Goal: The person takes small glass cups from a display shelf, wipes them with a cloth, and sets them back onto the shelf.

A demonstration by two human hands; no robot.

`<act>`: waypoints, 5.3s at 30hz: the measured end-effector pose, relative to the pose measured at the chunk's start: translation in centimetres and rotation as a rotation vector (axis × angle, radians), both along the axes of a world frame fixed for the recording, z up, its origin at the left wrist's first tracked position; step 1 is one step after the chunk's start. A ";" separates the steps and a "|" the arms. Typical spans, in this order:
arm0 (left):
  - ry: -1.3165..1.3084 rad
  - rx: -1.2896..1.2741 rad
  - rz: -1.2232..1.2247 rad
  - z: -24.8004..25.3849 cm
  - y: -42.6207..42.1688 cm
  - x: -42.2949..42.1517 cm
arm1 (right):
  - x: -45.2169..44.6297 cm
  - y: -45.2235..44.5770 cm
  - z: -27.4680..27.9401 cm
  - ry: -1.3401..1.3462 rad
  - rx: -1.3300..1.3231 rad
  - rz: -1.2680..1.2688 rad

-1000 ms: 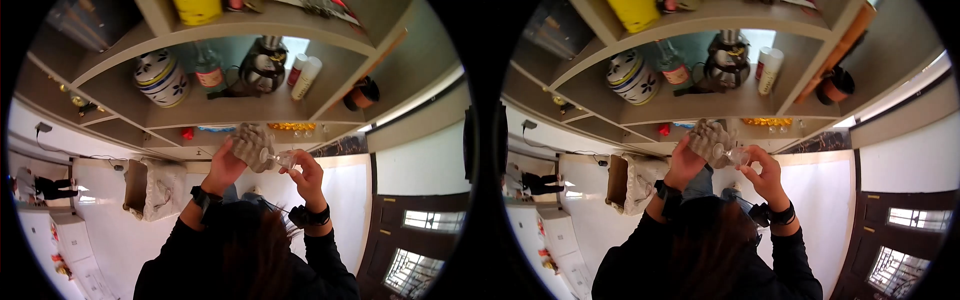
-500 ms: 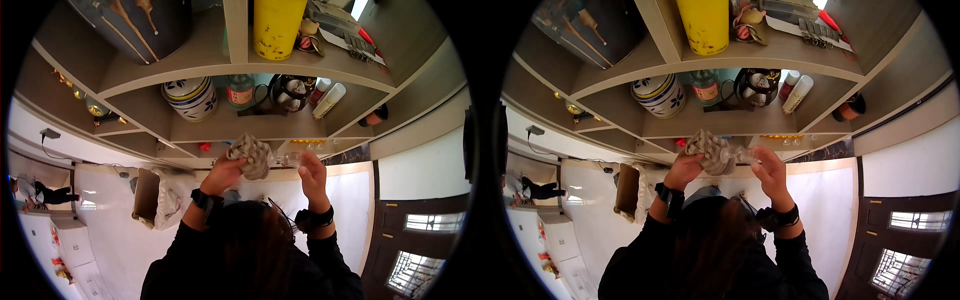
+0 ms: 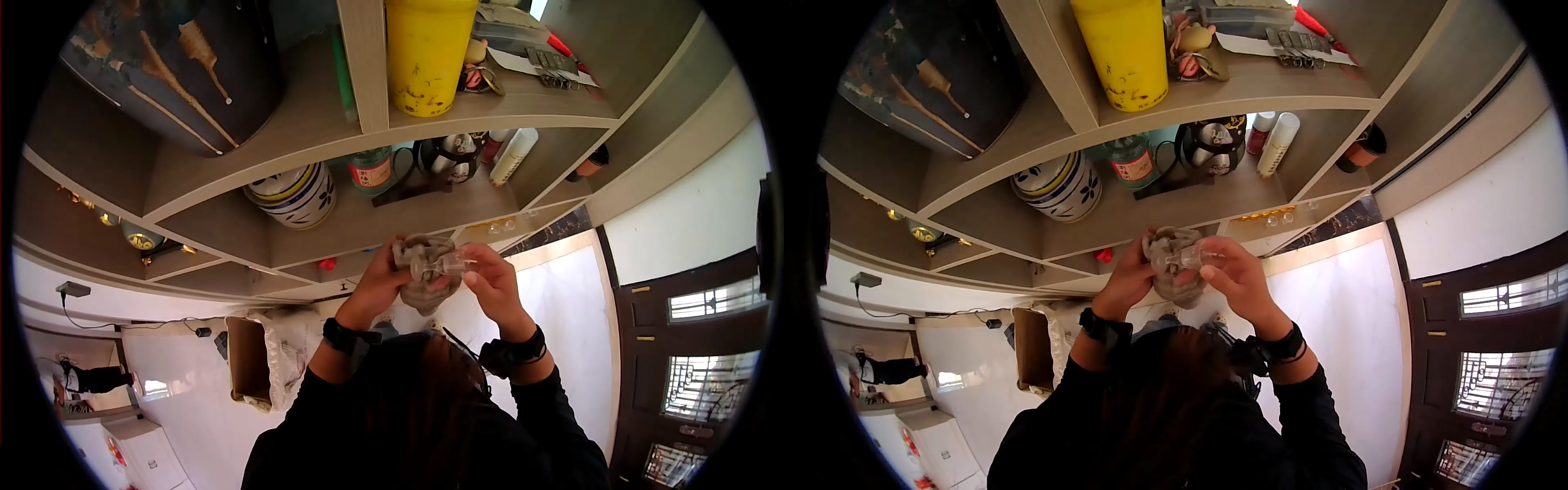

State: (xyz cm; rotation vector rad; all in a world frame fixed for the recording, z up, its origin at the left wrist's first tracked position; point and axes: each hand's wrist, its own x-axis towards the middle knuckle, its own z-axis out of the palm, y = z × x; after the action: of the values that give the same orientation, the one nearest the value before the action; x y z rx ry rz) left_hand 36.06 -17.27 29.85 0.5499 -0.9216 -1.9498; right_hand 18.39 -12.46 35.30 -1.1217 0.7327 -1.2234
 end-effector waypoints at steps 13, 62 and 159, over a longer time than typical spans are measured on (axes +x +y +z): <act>0.165 0.266 -0.013 -0.7 1.2 -2.2 | 2.7 -0.5 0.3 -0.283 0.030 -0.225; -0.411 -0.429 0.391 3.2 1.1 -5.0 | 0.7 2.7 2.1 1.117 -0.684 -0.574; 0.045 0.272 0.059 5.6 1.5 -0.8 | -0.7 0.1 0.6 0.158 -0.027 -0.103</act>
State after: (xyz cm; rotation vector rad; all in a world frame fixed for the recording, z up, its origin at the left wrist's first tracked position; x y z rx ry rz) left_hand 35.27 -15.75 35.49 0.6774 -0.6085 -2.0386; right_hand 17.73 -12.38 35.87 -1.2252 0.9049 -1.2434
